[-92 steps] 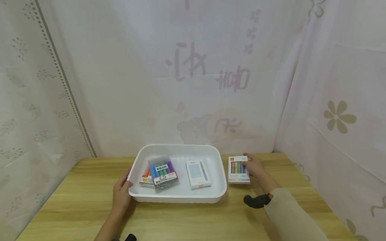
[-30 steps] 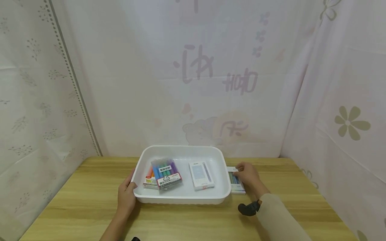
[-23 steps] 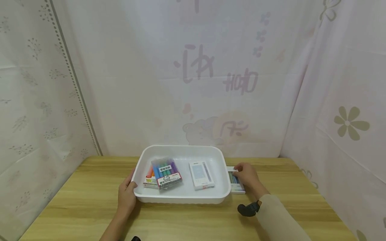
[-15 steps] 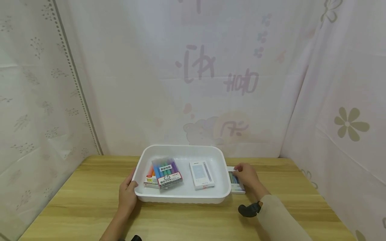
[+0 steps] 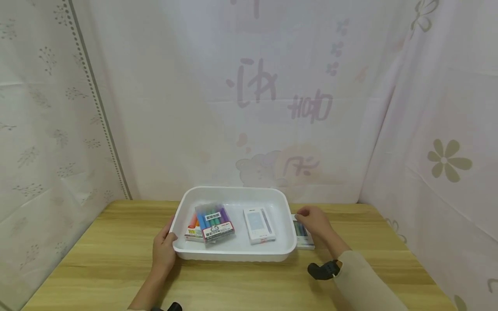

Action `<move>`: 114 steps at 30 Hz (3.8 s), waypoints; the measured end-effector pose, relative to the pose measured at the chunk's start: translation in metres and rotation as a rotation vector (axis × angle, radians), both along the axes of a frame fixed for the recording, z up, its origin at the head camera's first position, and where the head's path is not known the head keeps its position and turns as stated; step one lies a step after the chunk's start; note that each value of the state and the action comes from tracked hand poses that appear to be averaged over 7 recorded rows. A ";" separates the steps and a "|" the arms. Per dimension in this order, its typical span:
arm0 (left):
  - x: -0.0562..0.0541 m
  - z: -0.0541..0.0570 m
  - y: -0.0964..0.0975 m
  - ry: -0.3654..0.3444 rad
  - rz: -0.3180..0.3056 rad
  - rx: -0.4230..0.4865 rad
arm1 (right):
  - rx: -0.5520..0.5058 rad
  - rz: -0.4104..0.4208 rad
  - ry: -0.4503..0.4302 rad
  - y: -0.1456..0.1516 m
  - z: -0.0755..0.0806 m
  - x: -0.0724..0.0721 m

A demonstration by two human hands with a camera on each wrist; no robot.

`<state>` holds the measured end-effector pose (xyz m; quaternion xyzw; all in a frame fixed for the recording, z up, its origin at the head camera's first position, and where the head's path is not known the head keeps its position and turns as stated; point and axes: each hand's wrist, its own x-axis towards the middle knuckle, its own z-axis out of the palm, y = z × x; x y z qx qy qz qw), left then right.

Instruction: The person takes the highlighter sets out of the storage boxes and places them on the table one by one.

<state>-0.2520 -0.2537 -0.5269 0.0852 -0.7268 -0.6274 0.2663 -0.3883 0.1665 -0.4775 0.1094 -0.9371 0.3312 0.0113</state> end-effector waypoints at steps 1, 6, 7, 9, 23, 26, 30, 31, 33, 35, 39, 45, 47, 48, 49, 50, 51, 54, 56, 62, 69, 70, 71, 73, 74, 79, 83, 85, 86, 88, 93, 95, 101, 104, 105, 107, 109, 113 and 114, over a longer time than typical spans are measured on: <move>0.000 0.000 0.000 0.001 -0.001 0.000 | -0.012 0.006 -0.004 -0.001 0.002 0.001; -0.001 -0.002 0.001 0.011 0.007 -0.002 | -0.075 0.024 -0.026 -0.009 0.010 0.007; -0.001 -0.002 0.001 0.011 0.006 -0.002 | -0.085 0.025 -0.020 -0.011 0.011 0.008; -0.001 -0.003 0.001 0.011 0.002 0.003 | -0.106 0.028 -0.003 -0.014 0.014 0.010; -0.001 -0.003 0.004 0.012 -0.017 0.018 | -0.179 0.023 0.037 -0.051 0.030 0.019; -0.001 -0.003 0.003 0.012 -0.013 0.015 | -0.168 0.039 -0.002 -0.060 0.033 0.022; -0.003 -0.003 0.003 0.005 -0.010 0.007 | -0.103 0.048 -0.020 -0.071 0.037 0.025; -0.003 -0.003 0.002 0.002 -0.010 0.007 | -0.088 0.051 -0.028 -0.073 0.037 0.025; -0.003 -0.003 0.002 -0.005 -0.007 0.006 | -0.056 0.060 -0.042 -0.078 0.038 0.025; -0.002 -0.003 0.001 -0.009 -0.005 0.006 | -0.027 0.062 -0.054 -0.083 0.037 0.023; -0.001 -0.004 -0.001 -0.019 -0.004 0.005 | 0.000 0.068 -0.078 -0.091 0.031 0.016; -0.001 -0.004 -0.001 -0.012 -0.008 0.008 | 0.030 0.078 -0.135 -0.096 0.026 0.010; -0.001 -0.004 -0.001 -0.012 -0.004 0.009 | 0.031 0.079 -0.159 -0.098 0.025 0.009; -0.001 -0.004 -0.001 -0.011 -0.003 0.007 | 0.030 0.076 -0.174 -0.099 0.025 0.008; 0.000 -0.003 -0.001 -0.010 -0.001 0.004 | 0.034 0.076 -0.184 -0.100 0.025 0.008; 0.000 -0.004 0.000 -0.007 0.002 0.003 | 0.032 0.072 -0.197 -0.101 0.025 0.007; 0.000 -0.003 0.000 -0.005 0.003 0.001 | 0.033 0.068 -0.209 -0.102 0.024 0.005; 0.000 -0.003 0.000 0.000 0.004 0.001 | 0.034 0.046 -0.250 -0.105 0.020 0.003; 0.000 -0.003 0.000 -0.003 0.005 0.005 | 0.035 0.032 -0.276 -0.107 0.016 0.001; -0.002 -0.004 0.000 -0.006 0.001 0.001 | 0.049 0.005 -0.298 -0.112 0.011 0.000; -0.001 -0.003 0.000 -0.005 0.005 0.004 | 0.070 -0.024 -0.286 -0.119 0.010 -0.001; 0.000 -0.003 0.000 -0.002 0.006 0.003 | 0.083 -0.025 -0.282 -0.120 0.011 -0.001; 0.000 -0.003 0.000 -0.002 0.006 0.002 | 0.099 -0.027 -0.279 -0.121 0.011 -0.001; 0.000 -0.003 0.001 0.003 0.002 0.002 | 0.126 -0.030 -0.272 -0.123 0.011 0.000; 0.001 -0.002 0.001 0.006 -0.001 0.002 | 0.140 -0.033 -0.268 -0.124 0.011 0.000; 0.001 -0.003 0.001 0.004 -0.004 0.002 | 0.165 -0.043 -0.259 -0.126 0.009 0.002; 0.000 -0.003 -0.001 -0.006 0.000 0.009 | 0.169 -0.026 -0.270 -0.127 0.010 0.003; -0.001 -0.003 -0.001 -0.008 0.001 0.005 | 0.177 -0.021 -0.280 -0.127 0.011 0.004; -0.001 -0.003 -0.001 -0.007 0.002 0.002 | 0.182 -0.022 -0.286 -0.127 0.011 0.004; -0.001 -0.003 -0.001 -0.002 0.005 -0.009 | 0.179 -0.026 -0.292 -0.128 0.011 0.005; 0.000 -0.002 -0.001 -0.007 0.005 -0.025 | 0.150 -0.042 -0.299 -0.129 0.010 0.005; 0.000 -0.002 -0.001 -0.009 0.009 -0.022 | 0.147 -0.045 -0.291 -0.130 0.009 0.005; 0.000 -0.001 -0.001 -0.010 0.005 -0.021 | 0.115 -0.052 -0.262 -0.134 0.006 0.007; 0.001 0.000 -0.001 -0.010 -0.001 -0.020 | 0.103 -0.044 -0.236 -0.137 0.005 0.008; 0.001 0.000 -0.001 -0.011 0.000 -0.021 | 0.101 -0.041 -0.227 -0.138 0.005 0.008; 0.000 0.000 -0.002 -0.017 -0.001 -0.019 | 0.096 -0.041 -0.219 -0.140 0.006 0.009; 0.000 -0.001 -0.002 -0.022 -0.001 -0.018 | 0.086 -0.046 -0.214 -0.142 0.006 0.011; 0.000 -0.001 -0.002 -0.021 -0.002 -0.017 | 0.040 -0.055 -0.194 -0.142 0.003 0.011; 0.000 -0.001 -0.002 -0.019 0.001 -0.021 | 0.031 -0.058 -0.185 -0.142 0.001 0.011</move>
